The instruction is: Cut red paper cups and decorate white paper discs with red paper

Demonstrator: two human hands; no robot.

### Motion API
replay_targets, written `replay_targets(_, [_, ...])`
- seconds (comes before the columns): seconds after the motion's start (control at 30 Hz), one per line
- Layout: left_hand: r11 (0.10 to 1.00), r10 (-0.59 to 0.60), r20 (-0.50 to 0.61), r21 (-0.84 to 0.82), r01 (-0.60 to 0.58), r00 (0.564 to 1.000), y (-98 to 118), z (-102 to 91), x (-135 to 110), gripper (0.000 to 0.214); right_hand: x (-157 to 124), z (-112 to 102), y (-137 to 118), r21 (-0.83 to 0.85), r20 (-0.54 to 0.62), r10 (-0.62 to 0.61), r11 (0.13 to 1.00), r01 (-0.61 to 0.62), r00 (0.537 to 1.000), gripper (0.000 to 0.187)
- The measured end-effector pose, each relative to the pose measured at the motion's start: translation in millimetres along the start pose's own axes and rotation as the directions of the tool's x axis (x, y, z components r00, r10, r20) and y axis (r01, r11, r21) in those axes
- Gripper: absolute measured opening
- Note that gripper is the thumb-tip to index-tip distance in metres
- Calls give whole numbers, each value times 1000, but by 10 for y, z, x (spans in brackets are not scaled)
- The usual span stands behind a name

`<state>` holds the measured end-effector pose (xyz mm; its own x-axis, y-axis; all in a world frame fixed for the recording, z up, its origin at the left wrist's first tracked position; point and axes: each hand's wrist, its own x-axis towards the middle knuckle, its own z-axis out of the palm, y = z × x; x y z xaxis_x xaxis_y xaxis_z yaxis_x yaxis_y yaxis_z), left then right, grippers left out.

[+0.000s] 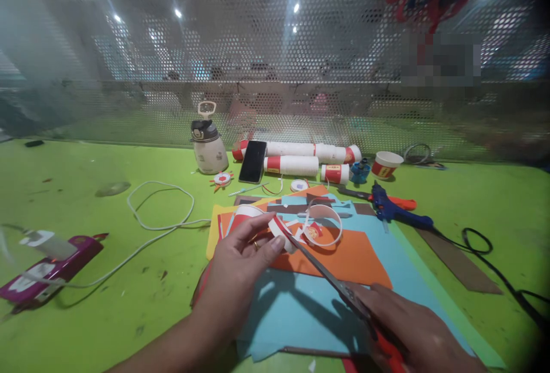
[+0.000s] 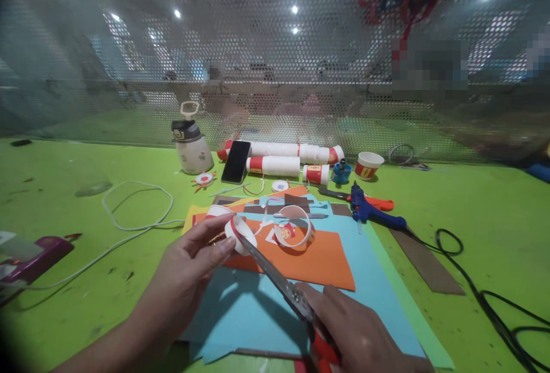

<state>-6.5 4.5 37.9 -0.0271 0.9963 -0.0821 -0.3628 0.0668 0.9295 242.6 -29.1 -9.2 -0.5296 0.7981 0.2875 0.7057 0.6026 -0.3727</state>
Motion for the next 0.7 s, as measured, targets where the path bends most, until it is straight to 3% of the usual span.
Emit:
replay_targets(0.47, [999, -4, -59, 35, 6, 998, -65, 1, -20, 45, -30, 34, 30, -60, -35, -25, 998, 23, 999, 53])
replay_targets(0.7, [999, -9, -74, 44, 12, 997, -50, 23, -14, 47, -31, 39, 63, -50, 7, -24, 998, 24, 1000, 50])
